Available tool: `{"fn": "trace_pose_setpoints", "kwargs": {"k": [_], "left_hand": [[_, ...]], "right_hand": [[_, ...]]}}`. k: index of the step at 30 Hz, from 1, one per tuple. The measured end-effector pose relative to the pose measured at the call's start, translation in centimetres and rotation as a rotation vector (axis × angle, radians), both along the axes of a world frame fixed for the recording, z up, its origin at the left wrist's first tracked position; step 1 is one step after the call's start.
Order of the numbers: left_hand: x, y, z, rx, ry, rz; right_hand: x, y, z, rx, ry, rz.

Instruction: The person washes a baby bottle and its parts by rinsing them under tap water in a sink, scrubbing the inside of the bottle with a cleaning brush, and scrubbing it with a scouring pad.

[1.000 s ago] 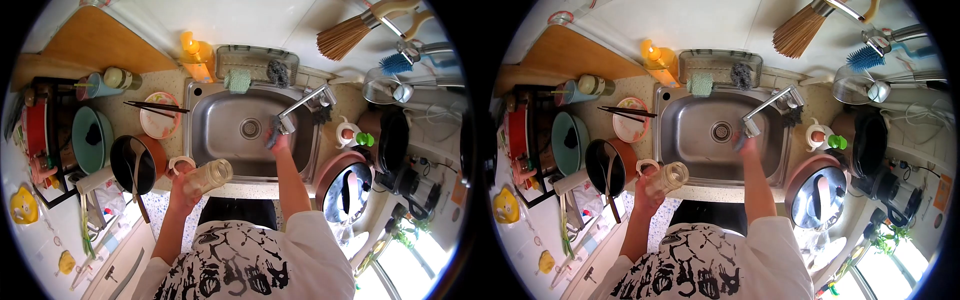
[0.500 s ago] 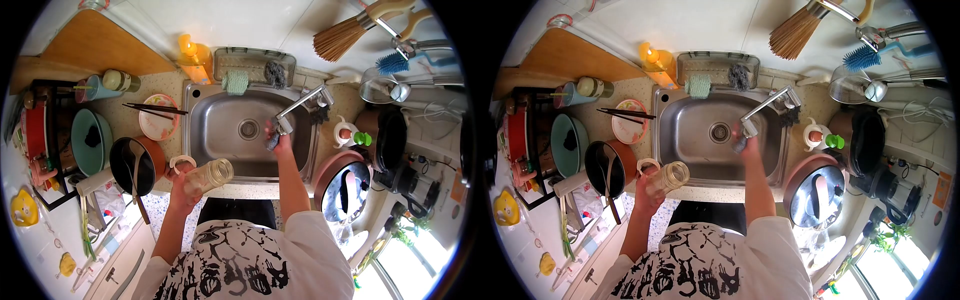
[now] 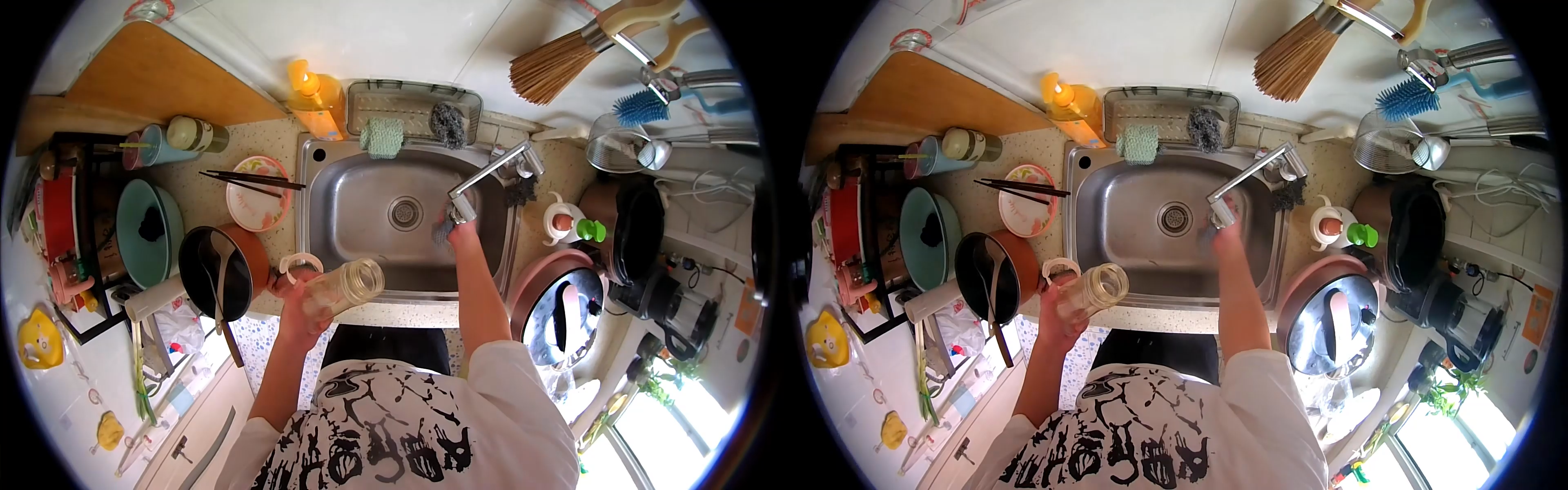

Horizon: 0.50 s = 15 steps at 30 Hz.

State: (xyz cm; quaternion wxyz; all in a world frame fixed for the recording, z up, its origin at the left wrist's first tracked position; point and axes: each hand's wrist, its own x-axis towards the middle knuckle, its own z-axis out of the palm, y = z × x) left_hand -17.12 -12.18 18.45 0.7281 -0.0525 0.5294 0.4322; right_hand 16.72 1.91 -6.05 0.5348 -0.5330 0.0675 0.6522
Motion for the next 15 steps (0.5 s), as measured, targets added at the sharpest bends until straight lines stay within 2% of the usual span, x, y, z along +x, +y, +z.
{"fn": "trace_pose_setpoints", "kwargs": {"k": [3,6,9,11,12,15], "left_hand": [[0.1,0.1,0.3,0.005,0.012,-0.001],[0.2,0.0,0.3,0.012,0.019,0.005],[0.2,-0.2,0.1,0.032,0.013,0.004],[0.2,-0.2,0.1,0.031,0.018,0.001],[0.3,-0.2,0.1,0.022,0.026,-0.001],[0.3,0.0,0.3,0.034,0.026,-0.011]], "right_hand": [[2.1,1.3,-1.6,0.033,0.213,0.044],[2.9,2.3,-0.4,-0.052,0.214,-0.018],[3.3,1.9,-3.5,0.092,0.233,-0.042],[3.2,1.0,-4.0,0.142,0.326,0.071],[3.0,0.4,-3.8,0.167,0.372,0.128],[1.9,-0.2,-0.5,0.082,0.494,0.061]]}}
